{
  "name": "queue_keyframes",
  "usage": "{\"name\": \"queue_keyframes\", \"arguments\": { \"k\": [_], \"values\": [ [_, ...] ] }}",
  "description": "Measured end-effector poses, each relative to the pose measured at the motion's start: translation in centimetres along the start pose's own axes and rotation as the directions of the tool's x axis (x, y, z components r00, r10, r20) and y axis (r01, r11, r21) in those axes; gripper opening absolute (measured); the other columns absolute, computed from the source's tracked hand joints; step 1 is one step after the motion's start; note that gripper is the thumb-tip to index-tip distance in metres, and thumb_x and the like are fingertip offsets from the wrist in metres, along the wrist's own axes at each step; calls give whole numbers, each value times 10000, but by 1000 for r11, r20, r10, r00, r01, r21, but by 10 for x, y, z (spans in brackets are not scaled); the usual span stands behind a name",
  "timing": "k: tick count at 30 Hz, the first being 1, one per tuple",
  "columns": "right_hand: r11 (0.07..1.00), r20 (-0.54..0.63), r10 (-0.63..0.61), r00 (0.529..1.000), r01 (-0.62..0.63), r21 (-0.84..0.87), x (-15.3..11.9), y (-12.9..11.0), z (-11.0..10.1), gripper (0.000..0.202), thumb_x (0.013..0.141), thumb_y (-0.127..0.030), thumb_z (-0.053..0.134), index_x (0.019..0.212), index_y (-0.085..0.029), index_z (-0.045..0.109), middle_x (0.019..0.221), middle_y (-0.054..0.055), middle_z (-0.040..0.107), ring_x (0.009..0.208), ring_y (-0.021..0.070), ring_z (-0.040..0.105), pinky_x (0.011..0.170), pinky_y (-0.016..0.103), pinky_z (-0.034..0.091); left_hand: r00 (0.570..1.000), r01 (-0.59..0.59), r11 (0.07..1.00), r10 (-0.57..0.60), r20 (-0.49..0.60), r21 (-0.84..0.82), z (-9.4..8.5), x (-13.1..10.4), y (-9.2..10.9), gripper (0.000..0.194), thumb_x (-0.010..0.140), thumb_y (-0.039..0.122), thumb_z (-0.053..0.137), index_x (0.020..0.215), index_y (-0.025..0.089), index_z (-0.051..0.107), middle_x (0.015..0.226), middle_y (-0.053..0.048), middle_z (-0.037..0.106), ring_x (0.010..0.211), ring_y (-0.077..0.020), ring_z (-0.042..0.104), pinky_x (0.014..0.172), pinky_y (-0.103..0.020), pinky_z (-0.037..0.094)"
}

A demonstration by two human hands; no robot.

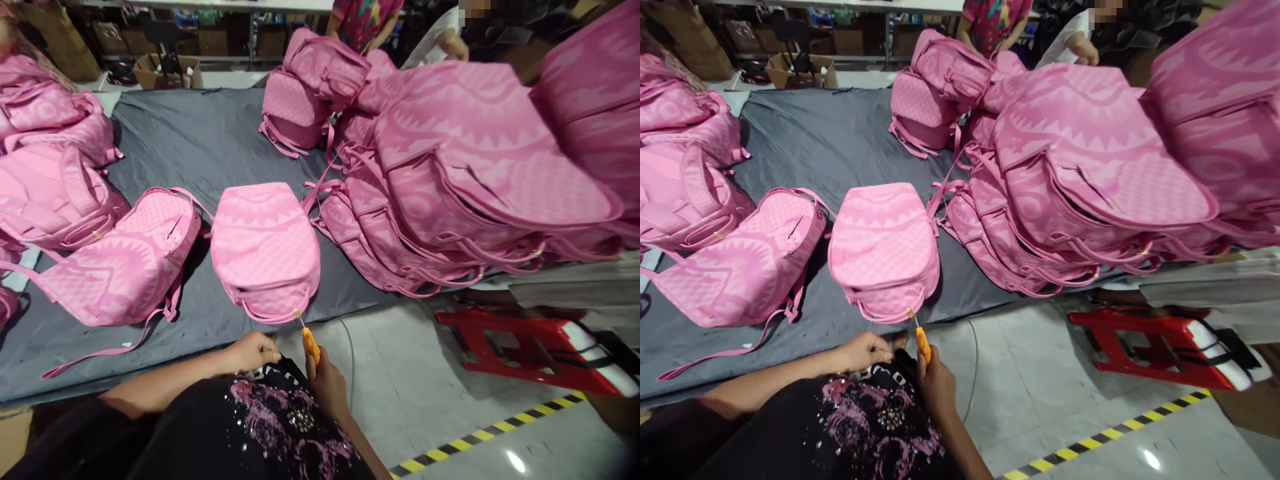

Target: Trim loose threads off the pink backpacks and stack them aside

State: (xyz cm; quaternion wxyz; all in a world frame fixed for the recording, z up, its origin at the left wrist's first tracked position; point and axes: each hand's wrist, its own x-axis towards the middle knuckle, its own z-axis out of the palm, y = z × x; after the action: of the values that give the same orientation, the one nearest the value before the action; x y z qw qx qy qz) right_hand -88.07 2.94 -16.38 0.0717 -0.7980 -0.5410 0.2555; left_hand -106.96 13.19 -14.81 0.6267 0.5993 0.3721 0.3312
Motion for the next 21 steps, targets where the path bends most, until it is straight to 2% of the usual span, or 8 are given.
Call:
{"name": "queue_keyframes", "arguments": {
  "k": [2, 5, 6, 9, 11, 14, 17, 21],
  "values": [
    [999, 96, 49, 994, -49, 1, 8, 6, 6, 418, 1004, -382, 246, 1160, -166, 568, 888, 104, 739, 814, 255, 714, 601, 276, 415, 995, -92, 926, 103, -10, 366, -23, -11, 1, 552, 648, 471, 773, 1175, 323, 704, 1265, -66, 663, 1250, -364, 552, 1131, -495, 380],
    [995, 162, 95, 982, -98, 13, 11, 21, 9, 412, 1025, -396, 249, 1159, -158, 558, 938, 114, 738, 868, 243, 710, 626, 261, 406, 967, -182, 701, 255, -5, 690, -47, 15, -2, 768, 661, 364, 765, 1392, 303, 536, 1563, -33, 357, 1472, -401, 207, 1211, -578, 101],
    [994, 170, 103, 980, -107, 9, 9, 27, 8, 415, 1025, -402, 252, 1170, -158, 555, 937, 117, 737, 868, 245, 709, 626, 261, 403, 966, -175, 660, 259, -2, 730, -50, 30, -3, 742, 680, 313, 731, 1394, 278, 532, 1564, -51, 355, 1472, -403, 204, 1197, -601, 102],
    [996, 165, 79, 983, -83, 21, -3, 39, 0, 437, 1013, -407, 246, 1183, -153, 558, 875, 112, 734, 803, 256, 706, 613, 276, 397, 978, -69, 625, 198, -72, 777, -54, 76, 10, 523, 749, 162, 563, 1265, 207, 638, 1361, -123, 594, 1307, -369, 497, 1112, -560, 327],
    [995, 112, -33, 993, 21, 101, -9, 34, -7, 462, 996, -419, 235, 1182, -151, 562, 801, 88, 719, 730, 243, 692, 636, 284, 413, 969, 12, 593, 191, -155, 805, -58, 98, 41, 473, 764, 130, 510, 1201, 196, 677, 1142, -140, 708, 1088, -341, 644, 991, -495, 452],
    [951, -42, -196, 980, 200, 238, -3, 7, -24, 510, 975, -438, 211, 1169, -128, 566, 742, 75, 688, 686, 220, 669, 686, 282, 441, 922, 37, 487, 319, -218, 872, -68, 116, 110, 407, 774, 146, 526, 1135, 194, 709, 889, -112, 743, 874, -298, 687, 843, -387, 497],
    [969, -75, -149, 986, 161, 186, 22, -28, -50, 503, 979, -419, 222, 1192, -113, 560, 792, 105, 699, 752, 243, 681, 676, 290, 444, 882, -14, 438, 429, -195, 899, -70, 120, 168, 289, 794, 155, 526, 983, 175, 744, 761, -78, 719, 757, -238, 672, 747, -299, 477],
    [992, 28, -126, 992, 127, -17, 83, -76, -94, 420, 1006, -411, 325, 1217, -143, 568, 970, 133, 709, 897, 240, 679, 758, 304, 471, 915, -86, 467, 387, -116, 880, -39, 108, 184, 284, 759, 129, 552, 953, 194, 750, 708, -53, 708, 687, -211, 653, 669, -268, 451]
  ]
}}
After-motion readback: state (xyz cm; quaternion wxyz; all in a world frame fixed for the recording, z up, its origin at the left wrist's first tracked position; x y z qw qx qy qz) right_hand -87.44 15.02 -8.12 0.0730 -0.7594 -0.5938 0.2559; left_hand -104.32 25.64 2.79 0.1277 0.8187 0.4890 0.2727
